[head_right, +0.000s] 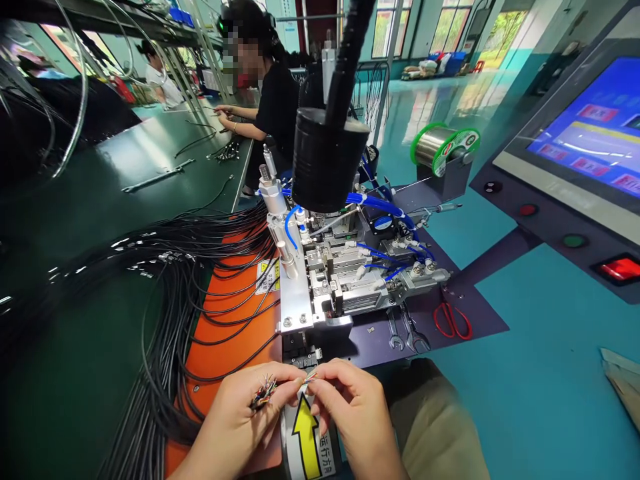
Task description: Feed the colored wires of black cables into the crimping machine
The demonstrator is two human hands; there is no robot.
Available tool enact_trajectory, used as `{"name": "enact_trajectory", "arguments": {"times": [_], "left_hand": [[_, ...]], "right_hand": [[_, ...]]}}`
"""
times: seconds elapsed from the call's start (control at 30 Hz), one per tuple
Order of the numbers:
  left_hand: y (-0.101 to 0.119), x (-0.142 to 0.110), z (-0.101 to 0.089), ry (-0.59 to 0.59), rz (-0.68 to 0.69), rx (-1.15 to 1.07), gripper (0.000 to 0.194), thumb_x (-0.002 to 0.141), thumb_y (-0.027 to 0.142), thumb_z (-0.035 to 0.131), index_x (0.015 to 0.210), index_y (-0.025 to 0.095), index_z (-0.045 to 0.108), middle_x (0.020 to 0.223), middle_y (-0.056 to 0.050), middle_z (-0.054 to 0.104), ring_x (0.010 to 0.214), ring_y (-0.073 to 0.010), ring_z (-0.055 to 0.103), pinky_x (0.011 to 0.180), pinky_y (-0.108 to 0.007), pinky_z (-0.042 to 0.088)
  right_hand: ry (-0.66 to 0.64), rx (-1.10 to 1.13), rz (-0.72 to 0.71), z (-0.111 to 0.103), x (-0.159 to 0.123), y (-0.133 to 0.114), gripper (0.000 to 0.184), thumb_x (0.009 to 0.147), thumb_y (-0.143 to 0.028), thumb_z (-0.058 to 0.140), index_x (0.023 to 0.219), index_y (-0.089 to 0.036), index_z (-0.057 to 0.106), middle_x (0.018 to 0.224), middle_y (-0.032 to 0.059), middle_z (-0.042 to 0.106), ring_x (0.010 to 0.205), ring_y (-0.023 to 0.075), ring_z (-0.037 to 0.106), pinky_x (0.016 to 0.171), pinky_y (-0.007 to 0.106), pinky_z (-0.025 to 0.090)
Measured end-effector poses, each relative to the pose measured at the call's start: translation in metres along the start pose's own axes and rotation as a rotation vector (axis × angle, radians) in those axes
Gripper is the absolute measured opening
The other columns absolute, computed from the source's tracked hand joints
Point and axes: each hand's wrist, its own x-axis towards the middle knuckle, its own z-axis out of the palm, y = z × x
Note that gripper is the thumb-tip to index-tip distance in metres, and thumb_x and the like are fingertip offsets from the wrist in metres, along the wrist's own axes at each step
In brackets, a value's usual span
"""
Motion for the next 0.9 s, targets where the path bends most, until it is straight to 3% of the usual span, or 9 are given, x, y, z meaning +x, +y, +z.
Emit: {"name": "enact_trajectory", "arguments": {"times": [0.2,0.27,0.33,0.47,0.53,0.67,0.77,0.9], "left_hand": [[-0.005,-0.003,0.000,0.014,0.059,0.091,0.012,0.081,0.023,0.056,0.087,0.021,0.066,0.072,-0.001,0.061,0.067,-0.0115,0.057,0.060,-0.018,0.042],[-0.007,-0.004,0.001,0.025,0.063,0.121,0.014,0.081,0.025,0.056,0.088,0.021,0.067,0.070,-0.001,0.057,0.065,-0.0115,0.056,0.057,-0.018,0.041],[-0.007,-0.005,0.002,0.031,0.048,0.123,0.017,0.084,0.028,0.052,0.085,0.021,0.067,0.068,-0.001,0.055,0.062,-0.0107,0.054,0.054,-0.018,0.039],[-0.005,-0.004,0.006,0.068,-0.026,0.127,0.026,0.084,0.031,0.050,0.069,0.017,0.067,0.061,-0.001,0.052,0.055,-0.0104,0.050,0.048,-0.018,0.035],[-0.004,-0.003,0.006,0.081,-0.063,0.146,0.029,0.083,0.031,0.050,0.064,0.015,0.065,0.059,-0.001,0.053,0.055,-0.0113,0.050,0.048,-0.019,0.035],[-0.005,0.000,0.006,0.083,-0.101,0.136,0.028,0.082,0.031,0.052,0.065,0.015,0.066,0.062,-0.002,0.056,0.057,-0.0127,0.052,0.051,-0.020,0.037],[-0.007,-0.001,0.007,0.100,-0.109,0.095,0.022,0.080,0.031,0.055,0.075,0.016,0.070,0.064,-0.003,0.058,0.059,-0.0134,0.054,0.052,-0.021,0.039],[-0.007,-0.002,0.007,0.101,-0.106,0.074,0.013,0.076,0.022,0.059,0.079,0.018,0.070,0.067,-0.003,0.063,0.060,-0.0137,0.055,0.054,-0.021,0.041]], "right_hand": [[-0.063,-0.002,0.116,-0.004,0.001,-0.001,0.030,0.067,-0.044,0.067,0.069,-0.014,0.064,0.047,-0.0024,0.052,0.038,0.0090,0.045,0.036,0.019,0.038],[-0.083,-0.129,0.053,-0.004,-0.001,-0.006,0.027,0.071,-0.041,0.063,0.066,-0.014,0.063,0.050,-0.0004,0.053,0.041,0.0106,0.047,0.038,0.021,0.039],[-0.066,-0.373,-0.155,-0.002,-0.005,-0.010,0.025,0.078,-0.032,0.055,0.063,-0.014,0.063,0.057,0.0031,0.057,0.051,0.0139,0.052,0.046,0.023,0.042],[0.037,-0.829,-0.711,0.005,-0.012,-0.002,0.024,0.084,-0.014,0.042,0.071,-0.014,0.063,0.066,0.0072,0.060,0.064,0.0176,0.056,0.059,0.027,0.044],[0.085,-0.915,-0.856,0.007,-0.013,0.004,0.024,0.084,-0.011,0.040,0.074,-0.015,0.061,0.067,0.0074,0.059,0.064,0.0176,0.055,0.059,0.027,0.043],[0.086,-0.940,-0.795,0.004,-0.012,-0.002,0.018,0.086,-0.014,0.043,0.074,-0.016,0.056,0.067,0.0050,0.053,0.062,0.0160,0.051,0.056,0.026,0.042],[0.150,-0.945,-0.750,-0.001,-0.009,-0.015,0.009,0.087,-0.021,0.046,0.082,-0.017,0.053,0.076,0.0057,0.051,0.073,0.0184,0.050,0.063,0.029,0.043],[0.016,-1.005,-0.704,0.001,-0.004,-0.022,0.014,0.088,-0.017,0.041,0.078,-0.019,0.051,0.081,0.0050,0.051,0.077,0.0193,0.048,0.066,0.032,0.039]]}}
